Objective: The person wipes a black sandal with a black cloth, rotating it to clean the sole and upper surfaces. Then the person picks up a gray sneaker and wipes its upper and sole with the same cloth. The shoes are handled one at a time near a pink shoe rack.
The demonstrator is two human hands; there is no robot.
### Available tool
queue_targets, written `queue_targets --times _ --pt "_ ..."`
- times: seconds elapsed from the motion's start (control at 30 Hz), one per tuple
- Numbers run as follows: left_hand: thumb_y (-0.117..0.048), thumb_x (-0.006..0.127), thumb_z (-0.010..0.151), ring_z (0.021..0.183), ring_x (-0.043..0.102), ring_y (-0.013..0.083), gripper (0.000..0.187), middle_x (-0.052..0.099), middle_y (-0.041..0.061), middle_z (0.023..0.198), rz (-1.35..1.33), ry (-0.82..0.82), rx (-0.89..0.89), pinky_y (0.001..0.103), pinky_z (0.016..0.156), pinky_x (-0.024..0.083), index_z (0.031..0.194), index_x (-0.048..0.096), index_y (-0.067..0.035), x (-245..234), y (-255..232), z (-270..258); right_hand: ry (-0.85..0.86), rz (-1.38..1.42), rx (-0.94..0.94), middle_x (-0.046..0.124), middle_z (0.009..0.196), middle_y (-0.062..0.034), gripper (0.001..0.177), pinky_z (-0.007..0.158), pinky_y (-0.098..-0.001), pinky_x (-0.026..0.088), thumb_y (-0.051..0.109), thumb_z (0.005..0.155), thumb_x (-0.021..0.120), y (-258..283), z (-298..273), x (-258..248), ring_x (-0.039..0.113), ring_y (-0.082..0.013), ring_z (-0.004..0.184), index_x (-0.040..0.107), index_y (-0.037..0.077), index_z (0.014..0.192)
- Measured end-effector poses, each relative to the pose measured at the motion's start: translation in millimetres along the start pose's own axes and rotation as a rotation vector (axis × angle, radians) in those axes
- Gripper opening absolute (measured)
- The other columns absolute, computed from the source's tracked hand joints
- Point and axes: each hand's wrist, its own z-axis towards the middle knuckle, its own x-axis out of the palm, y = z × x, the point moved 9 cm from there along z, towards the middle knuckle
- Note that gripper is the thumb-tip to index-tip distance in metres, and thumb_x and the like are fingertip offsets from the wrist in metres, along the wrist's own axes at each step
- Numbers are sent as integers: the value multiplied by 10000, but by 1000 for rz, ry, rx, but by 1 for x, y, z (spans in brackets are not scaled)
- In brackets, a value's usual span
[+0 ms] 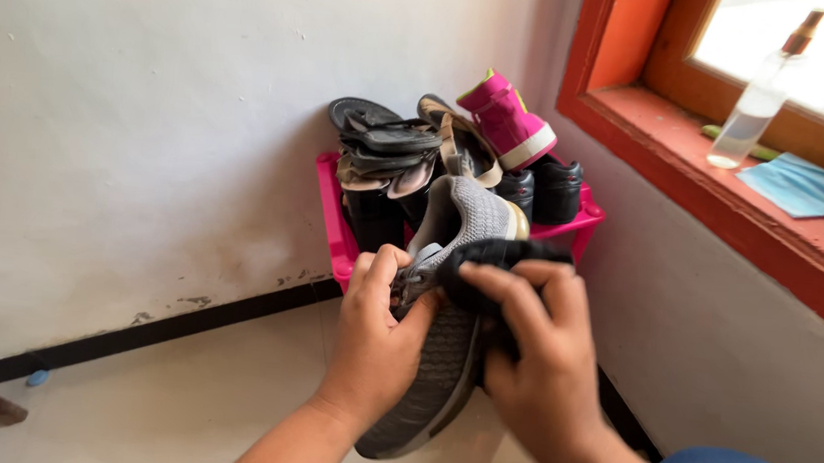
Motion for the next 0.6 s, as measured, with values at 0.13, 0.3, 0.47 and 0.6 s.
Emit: queue_targets --times 0.13,0.3,0.47,0.6 --pt "-242 767 855 630 508 189 335 548 61 952 25 79 -70 299 549 461 1055 575 -54 2 4 4 -96 -28 44 617 1120 -114 493 960 -372 521 -115 773 635 -42 19 -10 616 -309 1080 704 95 1214" --pt "-233 764 897 721 531 151 310 554 64 976 22 71 90 287 605 472 1055 582 -37 12 -4 4 -83 54 245 584 1094 -144 454 916 -376 520 -80 801 667 -81 27 -10 640 -307 1017 697 81 1225" --pt "-216 784 862 709 540 159 296 567 63 919 60 36 -50 303 575 462 1020 597 -49 17 13 16 5 87 57 613 1110 -139 603 961 -390 496 -110 618 609 -32 8 6 607 -333 1084 682 64 1190" --pt "-152 729 886 728 552 102 221 549 43 953 -104 123 -58 270 562 489 1028 592 -53 28 9 24 41 26 21 579 1052 -154 639 907 -374 501 -107 582 607 -27 9 1 590 -326 1026 719 101 1177"
